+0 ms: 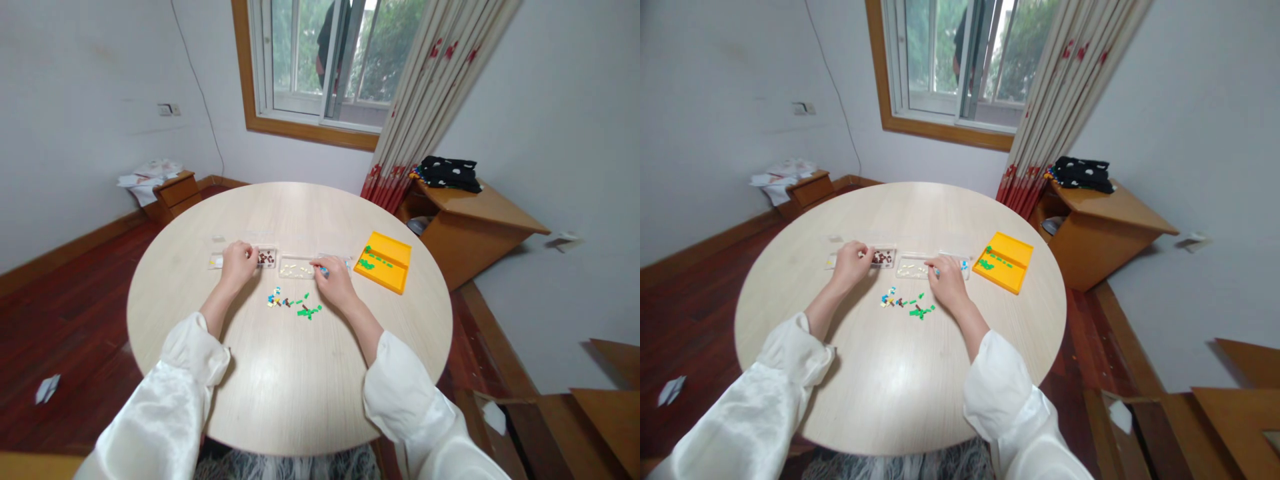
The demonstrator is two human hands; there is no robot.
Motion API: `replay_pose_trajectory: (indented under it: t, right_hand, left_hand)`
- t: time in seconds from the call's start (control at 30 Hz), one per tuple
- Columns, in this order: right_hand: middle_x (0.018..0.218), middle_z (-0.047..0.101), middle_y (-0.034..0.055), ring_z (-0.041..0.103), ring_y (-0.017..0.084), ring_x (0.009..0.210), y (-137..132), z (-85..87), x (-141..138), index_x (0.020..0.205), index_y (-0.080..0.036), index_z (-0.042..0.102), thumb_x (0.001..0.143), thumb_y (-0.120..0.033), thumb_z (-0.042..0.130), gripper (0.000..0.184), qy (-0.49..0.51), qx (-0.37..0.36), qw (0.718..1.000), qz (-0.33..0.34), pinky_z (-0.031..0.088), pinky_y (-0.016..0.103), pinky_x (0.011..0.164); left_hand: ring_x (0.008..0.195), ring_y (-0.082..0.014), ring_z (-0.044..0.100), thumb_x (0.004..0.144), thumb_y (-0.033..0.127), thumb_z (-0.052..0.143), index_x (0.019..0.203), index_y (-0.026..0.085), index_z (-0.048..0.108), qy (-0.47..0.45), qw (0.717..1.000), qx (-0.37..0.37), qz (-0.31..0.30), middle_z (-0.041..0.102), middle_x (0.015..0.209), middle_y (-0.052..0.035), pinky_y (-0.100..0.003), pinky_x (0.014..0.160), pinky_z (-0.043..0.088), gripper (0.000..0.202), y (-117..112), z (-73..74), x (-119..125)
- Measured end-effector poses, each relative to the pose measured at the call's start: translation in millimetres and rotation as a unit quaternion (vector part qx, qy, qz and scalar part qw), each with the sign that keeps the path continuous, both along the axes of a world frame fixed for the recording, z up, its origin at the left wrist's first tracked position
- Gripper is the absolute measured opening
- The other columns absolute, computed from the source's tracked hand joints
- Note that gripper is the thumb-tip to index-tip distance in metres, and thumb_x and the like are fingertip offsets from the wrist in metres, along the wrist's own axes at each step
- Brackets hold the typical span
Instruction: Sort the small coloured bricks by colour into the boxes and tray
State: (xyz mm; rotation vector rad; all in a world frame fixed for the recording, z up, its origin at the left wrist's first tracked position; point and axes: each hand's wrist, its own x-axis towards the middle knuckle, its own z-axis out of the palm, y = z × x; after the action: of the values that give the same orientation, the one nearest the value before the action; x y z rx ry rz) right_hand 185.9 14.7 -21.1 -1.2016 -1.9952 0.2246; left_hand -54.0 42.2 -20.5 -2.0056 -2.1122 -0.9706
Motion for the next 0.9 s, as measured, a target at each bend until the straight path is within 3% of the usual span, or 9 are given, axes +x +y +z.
replay_pose_trajectory:
  t: [0.13,0.27,0.47,0.73,0.9]
  right_hand:
    - [0.090,0.066,0.0054,0.054,0.018,0.089,-11.2,-1.1,-15.8,0.089,-0.018,0.067,0.079,-0.006,0.051,0.022,-0.036,-0.008,0.993,0.116,0.037,0.033,0.083]
    - [0.096,0.062,0.0066,0.049,0.018,0.094,-21.4,-1.1,-28.9,0.099,-0.019,0.065,0.082,-0.006,0.049,0.026,-0.107,-0.024,0.978,0.176,0.034,0.033,0.083]
    - [0.095,0.056,0.0077,0.044,0.019,0.094,-27.3,0.3,-36.5,0.102,-0.018,0.064,0.081,-0.003,0.049,0.029,-0.189,-0.046,0.963,0.187,0.031,0.033,0.079]
    - [0.097,0.057,0.0078,0.044,0.018,0.094,-24.3,-1.7,-35.9,0.104,-0.018,0.064,0.085,-0.007,0.047,0.028,-0.176,-0.040,0.969,0.168,0.031,0.033,0.079]
    - [0.094,0.058,0.0075,0.045,0.019,0.094,-23.7,-1.0,-35.2,0.096,-0.018,0.067,0.085,-0.012,0.052,0.020,-0.184,-0.040,0.968,0.166,0.030,0.033,0.079]
  left_hand:
    - [0.068,-0.0193,0.054,0.079,0.033,0.041,0.056,0.018,0.054,0.001,1.000,-0.008,-0.013,0.061,0.067,-0.0077,-0.030,0.067,0.039,0.030,0.3,0.0,2.3]
    - [0.069,-0.0196,0.054,0.080,0.034,0.040,0.058,0.018,0.057,-0.001,1.000,-0.004,-0.021,0.062,0.068,-0.0083,-0.030,0.066,0.039,0.031,-0.1,0.3,3.4]
    - [0.068,-0.0192,0.055,0.079,0.034,0.041,0.059,0.018,0.057,-0.011,1.000,-0.009,-0.021,0.062,0.068,-0.0079,-0.030,0.067,0.039,0.030,-2.1,3.6,4.8]
    - [0.069,-0.0197,0.055,0.079,0.034,0.039,0.058,0.017,0.057,-0.014,0.999,-0.022,-0.022,0.062,0.068,-0.0088,-0.030,0.067,0.039,0.033,-3.6,6.6,5.5]
    - [0.070,-0.0204,0.055,0.079,0.034,0.039,0.059,0.017,0.058,-0.010,1.000,-0.015,-0.021,0.062,0.069,-0.0093,-0.031,0.067,0.039,0.032,-2.5,4.5,5.0]
